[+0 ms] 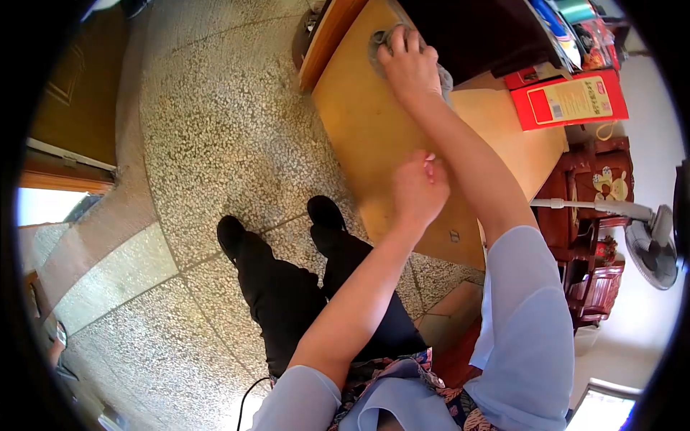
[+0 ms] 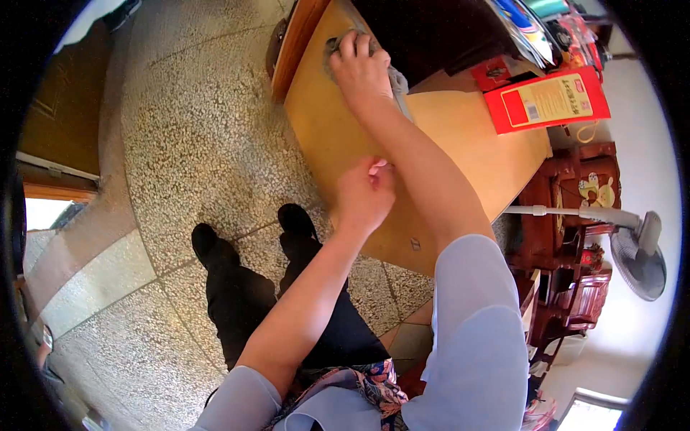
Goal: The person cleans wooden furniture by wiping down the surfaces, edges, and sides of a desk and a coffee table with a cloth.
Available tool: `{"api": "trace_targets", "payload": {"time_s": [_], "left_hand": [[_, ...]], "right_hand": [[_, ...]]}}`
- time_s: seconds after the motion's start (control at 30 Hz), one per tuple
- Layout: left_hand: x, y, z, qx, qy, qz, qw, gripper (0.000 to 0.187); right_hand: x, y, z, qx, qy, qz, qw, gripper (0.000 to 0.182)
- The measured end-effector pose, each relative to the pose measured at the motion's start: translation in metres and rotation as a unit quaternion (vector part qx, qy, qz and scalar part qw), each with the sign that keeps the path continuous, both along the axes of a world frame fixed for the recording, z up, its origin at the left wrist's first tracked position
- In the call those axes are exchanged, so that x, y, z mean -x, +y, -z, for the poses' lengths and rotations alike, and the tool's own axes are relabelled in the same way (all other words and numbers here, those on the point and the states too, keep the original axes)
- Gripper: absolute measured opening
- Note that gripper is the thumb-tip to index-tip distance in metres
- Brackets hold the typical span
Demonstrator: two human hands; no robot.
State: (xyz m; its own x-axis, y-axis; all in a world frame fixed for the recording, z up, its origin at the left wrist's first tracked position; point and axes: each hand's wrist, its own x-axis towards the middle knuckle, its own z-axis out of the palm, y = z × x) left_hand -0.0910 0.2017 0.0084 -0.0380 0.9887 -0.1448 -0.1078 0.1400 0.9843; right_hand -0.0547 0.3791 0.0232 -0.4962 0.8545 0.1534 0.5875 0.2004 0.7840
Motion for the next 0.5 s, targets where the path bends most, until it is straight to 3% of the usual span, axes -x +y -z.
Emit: {"api": "trace_targets", "payload": {"time_s": [0.1, 0.23, 0.37, 0.5], "left_hand": [[-0.010, 0.001, 0.001, -0.017, -0.042, -0.016, 0.999, 0.019], [-0.002, 0.000, 0.003, 0.021, -0.095, -0.059, 0.993, 0.018], [0.021, 0.003, 0.018, 0.065, -0.043, -0.137, 0.987, 0.015], [0.023, -0.008, 0.030, 0.040, -0.045, -0.127, 0.990, 0.015]], "right_hand": [[0.005, 0.004, 0.000, -0.026, -0.048, 0.003, 0.998, 0.040], [-0.007, -0.012, -0.007, 0.066, -0.062, -0.037, 0.995, 0.033], [-0.041, -0.095, -0.009, 0.166, -0.115, -0.076, 0.976, 0.027], [-0.077, -0.210, -0.013, 0.296, -0.104, -0.069, 0.947, 0.028]]}}
